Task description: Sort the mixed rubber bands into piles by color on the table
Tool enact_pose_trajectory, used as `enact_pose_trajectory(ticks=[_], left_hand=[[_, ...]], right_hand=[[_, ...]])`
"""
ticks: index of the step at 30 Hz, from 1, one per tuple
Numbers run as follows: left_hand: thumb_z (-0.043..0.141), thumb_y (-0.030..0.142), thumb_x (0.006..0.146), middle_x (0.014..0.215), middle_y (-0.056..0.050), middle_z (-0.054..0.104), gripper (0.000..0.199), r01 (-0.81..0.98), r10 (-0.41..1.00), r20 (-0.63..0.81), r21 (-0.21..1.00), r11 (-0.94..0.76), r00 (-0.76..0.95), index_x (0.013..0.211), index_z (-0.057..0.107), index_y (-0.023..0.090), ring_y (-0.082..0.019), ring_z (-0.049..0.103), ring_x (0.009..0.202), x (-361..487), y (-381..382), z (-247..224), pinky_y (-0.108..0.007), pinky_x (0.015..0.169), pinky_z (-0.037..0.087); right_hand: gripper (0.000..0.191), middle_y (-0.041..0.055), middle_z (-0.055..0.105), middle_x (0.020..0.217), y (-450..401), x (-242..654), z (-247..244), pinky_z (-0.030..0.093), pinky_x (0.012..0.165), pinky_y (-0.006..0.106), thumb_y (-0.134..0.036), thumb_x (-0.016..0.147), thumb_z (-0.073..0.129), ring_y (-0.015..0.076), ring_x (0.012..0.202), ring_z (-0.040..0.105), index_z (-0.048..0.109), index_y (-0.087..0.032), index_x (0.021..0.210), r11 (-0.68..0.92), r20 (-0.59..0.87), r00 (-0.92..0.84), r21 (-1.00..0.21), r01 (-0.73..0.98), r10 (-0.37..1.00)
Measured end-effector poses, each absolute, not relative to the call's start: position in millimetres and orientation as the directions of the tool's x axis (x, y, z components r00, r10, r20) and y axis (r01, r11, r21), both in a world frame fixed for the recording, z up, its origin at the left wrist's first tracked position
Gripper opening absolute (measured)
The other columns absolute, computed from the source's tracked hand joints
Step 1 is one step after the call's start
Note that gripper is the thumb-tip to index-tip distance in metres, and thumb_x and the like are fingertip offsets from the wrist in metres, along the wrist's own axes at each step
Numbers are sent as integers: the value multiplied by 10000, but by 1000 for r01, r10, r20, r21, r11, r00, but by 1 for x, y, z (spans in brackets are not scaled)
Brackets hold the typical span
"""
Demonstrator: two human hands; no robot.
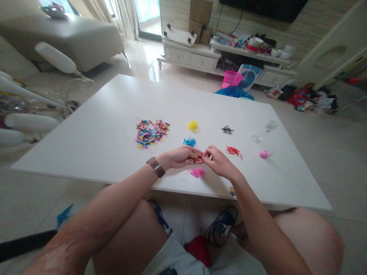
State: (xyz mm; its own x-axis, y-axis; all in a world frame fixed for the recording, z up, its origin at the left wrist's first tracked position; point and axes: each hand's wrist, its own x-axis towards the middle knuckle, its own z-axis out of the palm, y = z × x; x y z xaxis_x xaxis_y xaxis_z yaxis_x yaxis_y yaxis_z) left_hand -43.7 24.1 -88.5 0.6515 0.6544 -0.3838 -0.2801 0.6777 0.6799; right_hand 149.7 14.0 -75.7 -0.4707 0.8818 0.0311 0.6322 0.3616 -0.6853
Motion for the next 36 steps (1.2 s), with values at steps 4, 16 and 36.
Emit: enact_pose_trajectory(ticks=[4,16,36], left_hand=[[576,-72,819,971,-162,745,233,-273,642,-386,674,687,663,963,724,36,-132,717,842,-44,24,-91,-222,871,565],[538,-44,861,1072,-219,729,302,-307,643,-390,641,703,659,1132,663,3,-197,725,999,-51,25,-92,-332,1004,533],[457,-69,868,1202,-294,667,388,-398,688,-394,599,695,609,1240,565,-46,-243,680,1139,-49,24,-82,-337,1082,475]], right_hand=[[85,42,552,910,15,153,-73,440,758,288,-201,893,568,164,859,545,578,-177,812,393,-14,-529,-652,648,848],[135,28,620,827,20,167,-69,445,676,276,-280,886,568,148,750,576,581,-182,794,331,-31,-500,-713,618,866],[43,76,725,777,65,275,-98,504,705,332,-210,780,687,207,717,667,660,-198,811,125,188,-45,-439,890,981]])
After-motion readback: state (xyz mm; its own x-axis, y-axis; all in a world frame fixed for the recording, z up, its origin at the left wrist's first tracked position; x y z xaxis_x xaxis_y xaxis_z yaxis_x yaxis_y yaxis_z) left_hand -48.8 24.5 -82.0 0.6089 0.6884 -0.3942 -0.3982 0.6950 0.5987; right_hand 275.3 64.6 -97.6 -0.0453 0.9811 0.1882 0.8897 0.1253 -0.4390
